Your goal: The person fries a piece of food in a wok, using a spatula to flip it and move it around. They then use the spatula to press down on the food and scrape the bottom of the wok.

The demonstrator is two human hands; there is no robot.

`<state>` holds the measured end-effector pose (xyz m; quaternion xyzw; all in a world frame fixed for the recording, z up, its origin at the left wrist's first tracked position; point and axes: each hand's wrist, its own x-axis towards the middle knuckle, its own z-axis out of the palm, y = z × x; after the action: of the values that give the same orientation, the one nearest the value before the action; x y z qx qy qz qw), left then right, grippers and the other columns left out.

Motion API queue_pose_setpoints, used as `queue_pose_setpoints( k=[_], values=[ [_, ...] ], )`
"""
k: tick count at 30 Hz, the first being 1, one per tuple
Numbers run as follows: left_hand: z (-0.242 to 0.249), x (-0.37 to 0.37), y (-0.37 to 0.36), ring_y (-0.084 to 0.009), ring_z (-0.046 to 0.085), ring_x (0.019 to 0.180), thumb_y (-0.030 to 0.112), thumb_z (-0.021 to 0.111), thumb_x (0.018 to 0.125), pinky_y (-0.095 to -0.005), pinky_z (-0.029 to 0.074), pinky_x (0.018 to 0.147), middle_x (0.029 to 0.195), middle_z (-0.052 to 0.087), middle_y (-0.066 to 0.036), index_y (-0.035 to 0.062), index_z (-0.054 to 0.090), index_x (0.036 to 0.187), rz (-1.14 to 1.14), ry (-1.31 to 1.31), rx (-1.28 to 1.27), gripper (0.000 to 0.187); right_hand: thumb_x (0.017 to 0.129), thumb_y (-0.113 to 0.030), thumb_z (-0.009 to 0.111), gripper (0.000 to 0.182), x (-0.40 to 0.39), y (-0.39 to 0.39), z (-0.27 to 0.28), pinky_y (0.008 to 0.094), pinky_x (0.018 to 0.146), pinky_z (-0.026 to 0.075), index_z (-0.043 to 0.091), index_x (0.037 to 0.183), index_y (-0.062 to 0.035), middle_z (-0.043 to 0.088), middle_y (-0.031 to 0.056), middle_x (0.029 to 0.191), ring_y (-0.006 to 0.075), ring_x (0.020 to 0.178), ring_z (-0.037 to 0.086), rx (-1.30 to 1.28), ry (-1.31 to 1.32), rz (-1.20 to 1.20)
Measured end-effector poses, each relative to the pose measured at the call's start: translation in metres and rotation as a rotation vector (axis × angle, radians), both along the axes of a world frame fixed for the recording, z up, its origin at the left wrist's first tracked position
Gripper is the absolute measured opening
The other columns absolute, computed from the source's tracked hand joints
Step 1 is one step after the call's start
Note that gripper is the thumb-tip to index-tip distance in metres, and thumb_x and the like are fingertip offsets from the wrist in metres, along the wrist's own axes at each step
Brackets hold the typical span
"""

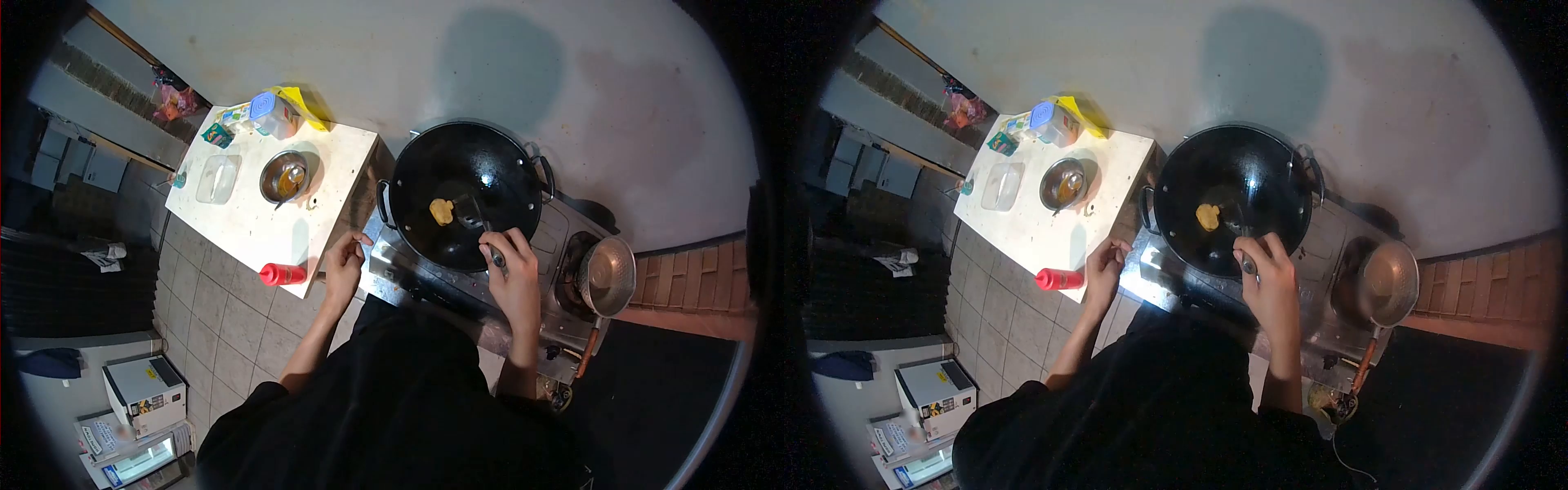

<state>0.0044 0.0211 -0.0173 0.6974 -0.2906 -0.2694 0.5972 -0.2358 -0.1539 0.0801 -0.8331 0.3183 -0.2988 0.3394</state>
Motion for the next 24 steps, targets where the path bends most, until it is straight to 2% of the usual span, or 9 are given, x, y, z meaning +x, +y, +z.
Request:
queue_pose_setpoints(
  k=[24],
  values=[
    [-0.0056, 0.0028, -0.0074, -0.0071, 0.038, 0.058, -0.016, 0.031, 0.073, -0.0249, 0.028, 0.054, 0.064, 0.043, 0.002, -0.0007, 0.063, 0.104, 0.043, 0.041, 0.035, 0.047, 0.091, 0.001, 0.069, 0.015, 0.0037, -0.0015, 0.0010, 0.0400, 0.073, 0.055, 0.071, 0.105, -0.0050, 0.060, 0.0143, 0.094, 0.0312, 0.084, 0.070, 0.031, 0.035, -0.018]
  ],
)
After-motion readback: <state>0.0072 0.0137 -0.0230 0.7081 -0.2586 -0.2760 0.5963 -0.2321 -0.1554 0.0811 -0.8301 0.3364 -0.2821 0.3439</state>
